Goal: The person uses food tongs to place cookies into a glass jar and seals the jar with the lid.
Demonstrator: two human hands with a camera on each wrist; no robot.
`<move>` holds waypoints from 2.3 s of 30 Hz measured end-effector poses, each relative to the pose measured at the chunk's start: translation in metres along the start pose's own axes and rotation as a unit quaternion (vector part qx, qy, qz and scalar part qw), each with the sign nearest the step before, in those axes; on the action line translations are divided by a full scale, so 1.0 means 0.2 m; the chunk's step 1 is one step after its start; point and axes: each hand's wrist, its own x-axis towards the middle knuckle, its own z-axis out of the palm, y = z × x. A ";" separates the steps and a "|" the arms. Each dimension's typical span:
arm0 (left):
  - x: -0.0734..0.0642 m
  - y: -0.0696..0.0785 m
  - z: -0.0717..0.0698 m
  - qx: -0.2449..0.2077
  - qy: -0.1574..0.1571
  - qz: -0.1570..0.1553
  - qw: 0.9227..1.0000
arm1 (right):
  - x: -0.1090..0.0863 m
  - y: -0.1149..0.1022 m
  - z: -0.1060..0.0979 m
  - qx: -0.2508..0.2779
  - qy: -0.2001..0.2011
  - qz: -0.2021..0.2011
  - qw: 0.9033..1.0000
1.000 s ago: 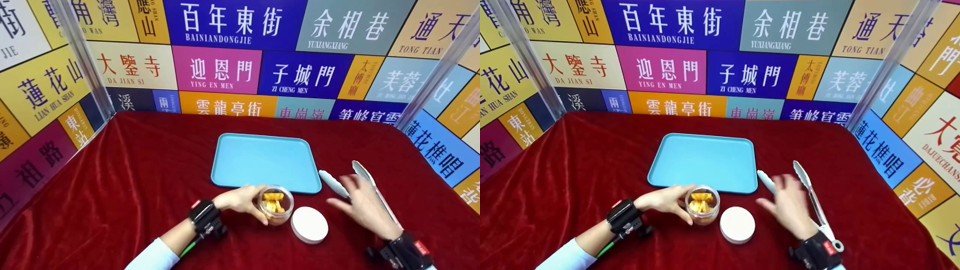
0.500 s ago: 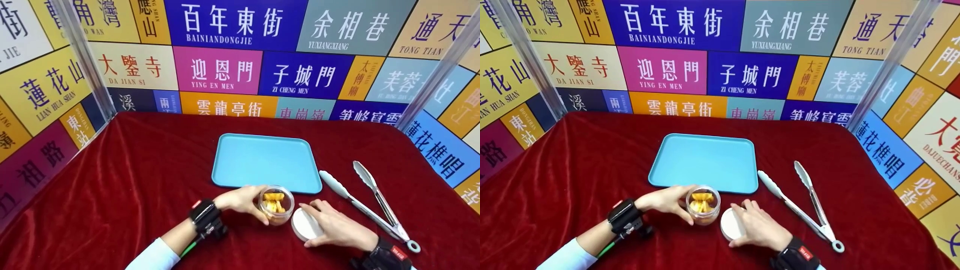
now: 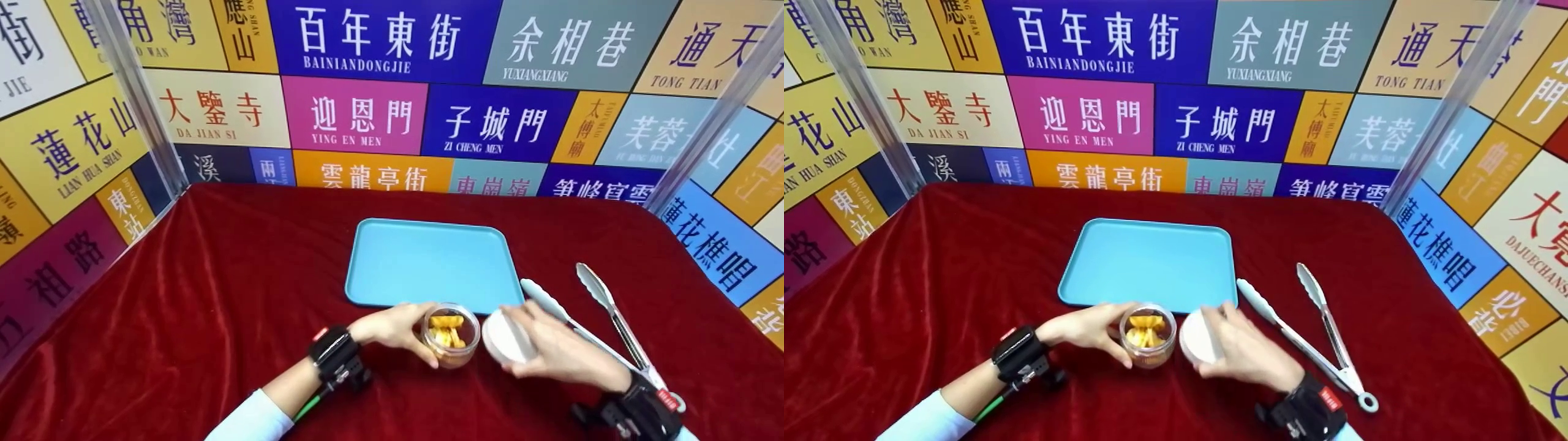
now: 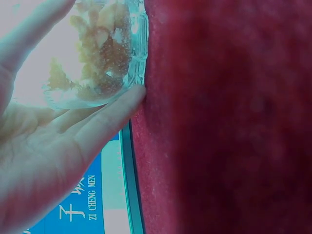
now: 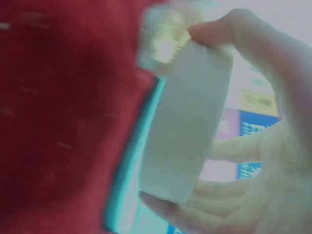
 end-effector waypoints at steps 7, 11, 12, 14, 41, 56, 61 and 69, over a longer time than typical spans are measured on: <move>0.00 0.00 0.00 -0.001 -0.002 0.011 1.000 | 0.13 -0.03 -0.03 0.033 0.060 -0.004 0.998; 0.00 0.00 0.00 0.002 0.000 0.010 1.000 | 0.20 -0.07 0.01 0.059 0.036 -0.016 0.997; 0.00 0.00 0.00 0.002 0.001 0.011 1.000 | 0.22 -0.08 0.02 0.067 0.025 -0.017 0.997; 0.00 0.00 0.00 0.000 0.002 0.013 1.000 | 0.25 -0.10 0.03 0.080 0.003 -0.019 0.997; 0.00 0.00 -0.01 -0.005 0.000 0.013 1.000 | 0.32 -0.18 0.03 0.090 -0.109 -0.021 0.990; 0.00 0.00 0.00 0.013 0.022 0.030 0.999 | 0.32 -0.15 0.04 0.084 -0.117 -0.021 0.989; 0.00 -0.01 0.00 0.010 0.023 0.029 0.999 | 0.30 -0.18 0.05 0.071 -0.085 -0.004 0.994; 0.01 -0.01 0.00 -0.002 0.016 0.015 1.000 | 0.28 -0.23 0.08 0.066 -0.040 0.015 0.997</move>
